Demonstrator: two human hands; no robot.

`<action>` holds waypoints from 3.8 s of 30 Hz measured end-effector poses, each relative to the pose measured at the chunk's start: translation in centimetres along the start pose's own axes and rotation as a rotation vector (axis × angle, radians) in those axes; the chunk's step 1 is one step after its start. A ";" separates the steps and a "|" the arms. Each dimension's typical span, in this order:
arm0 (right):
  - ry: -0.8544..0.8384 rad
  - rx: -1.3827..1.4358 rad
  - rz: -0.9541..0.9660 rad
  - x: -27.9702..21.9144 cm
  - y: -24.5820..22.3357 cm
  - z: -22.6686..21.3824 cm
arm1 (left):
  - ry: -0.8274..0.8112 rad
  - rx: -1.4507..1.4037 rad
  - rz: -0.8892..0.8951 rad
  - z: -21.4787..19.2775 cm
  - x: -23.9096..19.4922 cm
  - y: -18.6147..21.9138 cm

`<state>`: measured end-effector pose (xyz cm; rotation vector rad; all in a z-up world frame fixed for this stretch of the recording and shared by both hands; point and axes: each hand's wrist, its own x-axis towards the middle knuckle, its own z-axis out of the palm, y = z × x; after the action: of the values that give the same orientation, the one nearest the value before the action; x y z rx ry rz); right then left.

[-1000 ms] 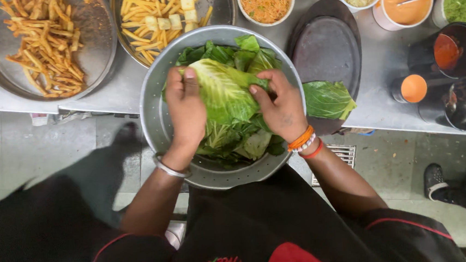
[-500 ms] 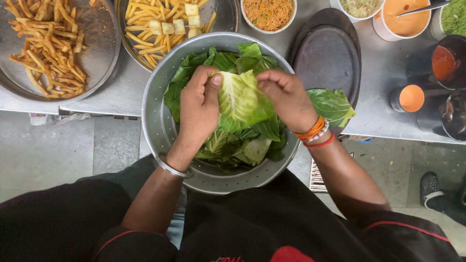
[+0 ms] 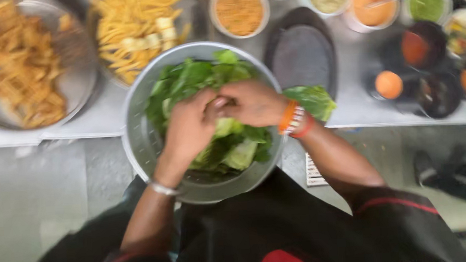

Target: The person arranges lettuce leaves on a serving plate, then places a molded portion of rice on top. They add a scoop of mixed vegetables, insert a skewer of paneer cubes, and arrange french fries around the rice to complete the dish.

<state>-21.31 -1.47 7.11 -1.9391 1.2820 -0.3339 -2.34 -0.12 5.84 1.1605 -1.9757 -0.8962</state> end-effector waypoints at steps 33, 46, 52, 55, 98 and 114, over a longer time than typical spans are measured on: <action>0.284 0.168 0.035 -1.7 2.6 2.0 | 0.236 -0.393 -0.501 6.7 0.4 -4.3; 0.364 -0.091 -0.239 -1.6 2.6 0.5 | 0.020 -0.513 -0.219 3.6 2.6 -1.3; 0.570 -0.264 -0.406 -2.6 2.0 2.3 | 0.216 -1.033 -0.529 6.6 1.6 -3.6; 0.616 -0.345 -0.344 -3.0 1.4 2.7 | 0.222 -1.073 -0.560 6.4 1.8 -4.1; 0.669 -0.562 0.090 -12.4 13.3 1.7 | -0.582 0.650 1.109 16.2 21.8 -4.8; 0.646 -0.331 0.200 -11.6 13.1 -1.7 | -0.365 0.694 0.878 17.8 16.7 -1.4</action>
<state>-36.36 5.29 1.00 -2.0223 2.0389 -0.7229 -22.53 -11.72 -1.58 0.3067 -2.8348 0.0697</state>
